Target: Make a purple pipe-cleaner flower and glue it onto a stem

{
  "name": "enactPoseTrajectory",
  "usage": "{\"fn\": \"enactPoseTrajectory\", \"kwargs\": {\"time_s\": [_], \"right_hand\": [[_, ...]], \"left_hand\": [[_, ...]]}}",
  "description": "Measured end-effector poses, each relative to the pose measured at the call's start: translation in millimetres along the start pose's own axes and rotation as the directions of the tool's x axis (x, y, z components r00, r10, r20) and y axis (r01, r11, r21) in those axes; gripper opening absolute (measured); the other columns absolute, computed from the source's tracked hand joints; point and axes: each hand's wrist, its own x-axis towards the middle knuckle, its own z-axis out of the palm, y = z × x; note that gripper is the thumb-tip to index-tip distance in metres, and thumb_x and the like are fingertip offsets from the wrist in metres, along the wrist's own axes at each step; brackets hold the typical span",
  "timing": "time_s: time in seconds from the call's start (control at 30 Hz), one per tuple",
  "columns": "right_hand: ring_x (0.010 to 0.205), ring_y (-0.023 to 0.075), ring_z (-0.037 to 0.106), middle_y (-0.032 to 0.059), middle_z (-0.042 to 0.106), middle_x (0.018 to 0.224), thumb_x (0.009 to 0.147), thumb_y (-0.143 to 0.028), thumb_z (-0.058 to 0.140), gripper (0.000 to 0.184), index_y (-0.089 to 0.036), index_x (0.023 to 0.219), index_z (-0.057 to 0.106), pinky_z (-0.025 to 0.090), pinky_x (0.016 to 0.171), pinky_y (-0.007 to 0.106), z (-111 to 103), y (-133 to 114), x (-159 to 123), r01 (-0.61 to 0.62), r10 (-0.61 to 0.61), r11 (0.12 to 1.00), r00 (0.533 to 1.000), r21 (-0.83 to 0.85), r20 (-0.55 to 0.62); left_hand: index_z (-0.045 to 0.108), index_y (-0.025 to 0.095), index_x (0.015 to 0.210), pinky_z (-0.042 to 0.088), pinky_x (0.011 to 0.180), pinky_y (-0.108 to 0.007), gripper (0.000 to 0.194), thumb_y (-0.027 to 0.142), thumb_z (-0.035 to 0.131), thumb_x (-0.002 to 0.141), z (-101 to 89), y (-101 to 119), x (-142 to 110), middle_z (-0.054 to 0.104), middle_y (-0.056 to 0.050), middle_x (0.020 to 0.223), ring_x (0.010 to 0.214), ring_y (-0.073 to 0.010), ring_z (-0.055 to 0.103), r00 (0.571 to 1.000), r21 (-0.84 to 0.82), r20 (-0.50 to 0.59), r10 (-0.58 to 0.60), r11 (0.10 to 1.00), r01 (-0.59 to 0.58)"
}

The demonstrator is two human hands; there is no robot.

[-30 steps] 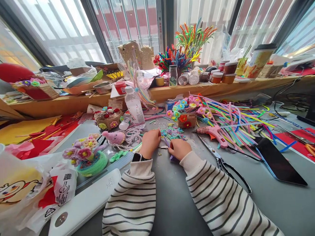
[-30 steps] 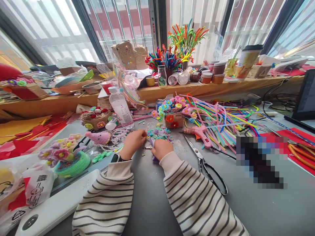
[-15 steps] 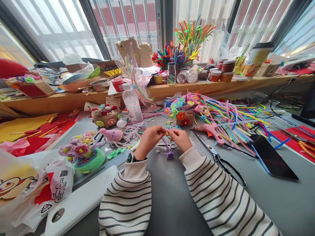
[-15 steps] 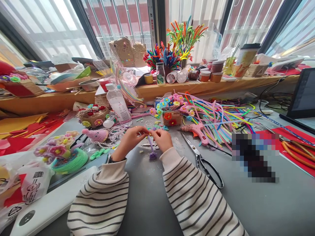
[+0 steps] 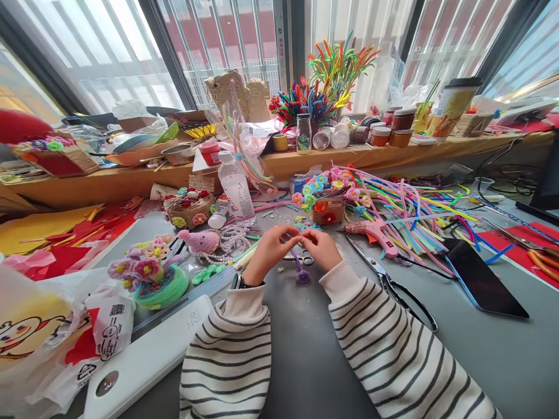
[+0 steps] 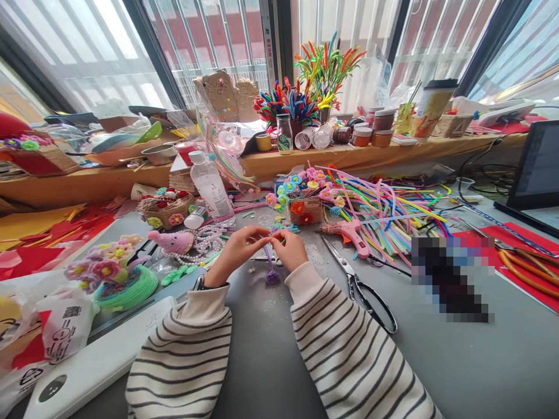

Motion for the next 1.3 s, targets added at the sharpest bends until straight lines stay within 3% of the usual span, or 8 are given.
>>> {"fn": "enactPoseTrajectory", "kwargs": {"time_s": [0.13,0.4,0.7,0.8,0.93,1.03,1.17,1.3], "right_hand": [[0.062,0.0125,0.047,0.0017,0.056,0.066,0.069,-0.026,0.045,0.015,-0.015,0.069,0.055,0.036,0.059,0.024,0.6,0.3,-0.6,0.033,-0.032,0.999,0.999,-0.032,0.022],[0.064,0.0133,0.047,0.0017,0.053,0.065,0.071,-0.035,0.045,0.022,-0.015,0.068,0.054,0.036,0.059,0.024,2.0,2.2,-0.4,0.012,-0.012,1.000,1.000,0.005,-0.011],[0.060,0.0125,0.045,0.0004,0.050,0.062,0.071,-0.037,0.044,0.022,-0.016,0.065,0.051,0.036,0.058,0.024,5.1,0.5,-1.3,0.031,-0.027,0.994,0.999,0.105,-0.043],[0.060,0.0130,0.047,0.0015,0.051,0.064,0.070,-0.035,0.045,0.021,-0.016,0.065,0.052,0.037,0.059,0.025,4.3,0.3,-1.2,0.053,-0.039,0.994,0.989,0.095,-0.145],[0.063,0.0139,0.048,0.0036,0.052,0.068,0.071,-0.031,0.045,0.018,-0.015,0.066,0.054,0.038,0.060,0.025,2.1,-1.4,-2.2,0.084,-0.078,0.996,0.958,0.010,-0.277],[0.064,0.0142,0.049,0.0045,0.053,0.069,0.072,-0.029,0.045,0.018,-0.015,0.068,0.055,0.039,0.061,0.025,1.7,-2.8,-3.4,0.107,-0.106,0.994,0.961,-0.010,-0.254],[0.069,0.0151,0.051,0.0053,0.055,0.071,0.073,-0.026,0.046,0.016,-0.015,0.069,0.057,0.040,0.065,0.026,2.0,-2.2,-4.1,0.137,-0.140,0.990,0.960,-0.032,-0.240],[0.071,0.0154,0.052,0.0056,0.056,0.072,0.074,-0.025,0.046,0.016,-0.015,0.071,0.058,0.041,0.066,0.027,1.8,-0.8,-3.8,0.145,-0.151,0.989,0.961,-0.041,-0.232]], "left_hand": [[0.058,0.015,0.075,0.040,0.058,-0.021,0.027,0.039,0.044,0.075,4.9,1.5,-0.2,0.062,-0.002,0.067,0.061,-0.0107,0.053,1.000,0.025,0.016,-0.012,1.000,0.012],[0.047,0.016,0.057,0.030,0.049,-0.022,0.033,0.039,0.035,0.079,6.0,3.5,-0.5,0.050,0.001,0.052,0.050,-0.0097,0.041,1.000,0.246,0.003,-0.019,0.969,0.018],[0.035,0.018,0.052,0.026,0.048,-0.022,0.033,0.034,0.031,0.080,9.6,8.9,1.4,0.040,0.004,0.047,0.048,-0.0091,0.036,0.999,0.147,-0.005,-0.050,0.988,0.050],[0.035,0.018,0.051,0.026,0.048,-0.022,0.033,0.033,0.033,0.079,8.5,9.3,1.2,0.038,0.004,0.046,0.046,-0.0088,0.036,0.994,0.118,-0.088,-0.072,0.990,0.082],[0.033,0.017,0.046,0.026,0.046,-0.022,0.036,0.034,0.037,0.078,5.1,7.3,0.7,0.032,0.005,0.041,0.043,-0.0078,0.032,0.953,0.067,-0.268,-0.142,0.984,0.166],[0.043,0.016,0.053,0.032,0.048,-0.020,0.030,0.036,0.043,0.075,4.5,6.2,0.9,0.042,0.003,0.049,0.047,-0.0080,0.039,0.951,0.013,-0.292,-0.100,0.994,0.108],[0.056,0.017,0.082,0.041,0.060,-0.021,0.017,0.028,0.048,0.074,6.1,6.6,1.2,0.057,-0.003,0.080,0.068,-0.0107,0.053,0.980,-0.040,-0.195,0.049,0.998,-0.058],[0.060,0.018,0.082,0.043,0.067,-0.025,0.014,0.022,0.049,0.074,7.9,4.5,1.3,0.058,-0.004,0.080,0.070,-0.0122,0.055,0.985,0.029,-0.120,0.122,0.992,-0.120]]}}
